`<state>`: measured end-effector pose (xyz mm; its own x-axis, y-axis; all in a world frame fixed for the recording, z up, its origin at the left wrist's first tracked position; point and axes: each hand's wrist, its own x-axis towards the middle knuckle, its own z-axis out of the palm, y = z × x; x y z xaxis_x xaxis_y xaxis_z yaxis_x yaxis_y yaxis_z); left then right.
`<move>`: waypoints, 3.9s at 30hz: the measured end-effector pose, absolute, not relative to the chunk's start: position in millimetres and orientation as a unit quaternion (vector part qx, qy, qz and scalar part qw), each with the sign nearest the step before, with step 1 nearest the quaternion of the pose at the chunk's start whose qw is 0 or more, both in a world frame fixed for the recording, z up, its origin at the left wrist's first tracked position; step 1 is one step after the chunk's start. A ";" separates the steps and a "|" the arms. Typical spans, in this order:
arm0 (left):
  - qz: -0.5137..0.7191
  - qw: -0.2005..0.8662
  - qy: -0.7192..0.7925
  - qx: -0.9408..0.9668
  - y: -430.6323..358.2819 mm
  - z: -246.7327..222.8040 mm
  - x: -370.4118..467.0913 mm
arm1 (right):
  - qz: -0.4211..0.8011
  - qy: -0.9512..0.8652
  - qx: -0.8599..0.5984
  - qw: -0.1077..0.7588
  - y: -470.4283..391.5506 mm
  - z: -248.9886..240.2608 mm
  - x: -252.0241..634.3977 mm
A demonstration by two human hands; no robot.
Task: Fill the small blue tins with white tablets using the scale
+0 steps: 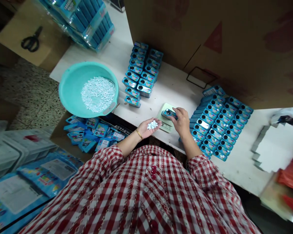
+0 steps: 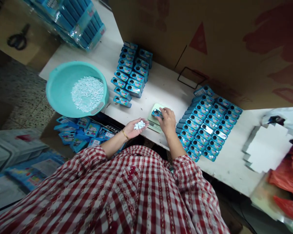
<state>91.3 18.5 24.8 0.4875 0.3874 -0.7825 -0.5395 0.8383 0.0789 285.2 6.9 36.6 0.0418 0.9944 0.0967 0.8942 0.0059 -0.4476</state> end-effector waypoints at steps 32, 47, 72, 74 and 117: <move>0.481 0.693 0.519 -0.136 85.5 -26.6 -13.7 | 0.026 -0.665 -0.726 0.172 -133.0 36.8 320.4; 0.337 0.770 0.523 -0.143 15.2 -3.6 36.3 | -0.044 -0.718 -0.693 -0.040 -182.3 9.9 354.4; 0.242 0.860 0.439 -0.099 -16.5 1.8 60.4 | 0.191 -0.838 -0.502 0.096 -80.1 43.6 196.3; 0.231 0.857 0.449 -0.101 -20.6 0.6 61.0 | 0.204 -0.838 -0.496 0.096 -80.7 39.5 190.1; 0.337 0.841 0.398 -0.144 64.9 -16.4 119.4 | 0.036 -0.814 -0.575 0.071 -14.0 67.8 253.9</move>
<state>119.4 64.9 -16.4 0.4553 0.4527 -0.7667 -0.6816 0.7313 0.0270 253.9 -14.0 67.8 -0.3285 0.9417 0.0731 0.9314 0.3358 -0.1404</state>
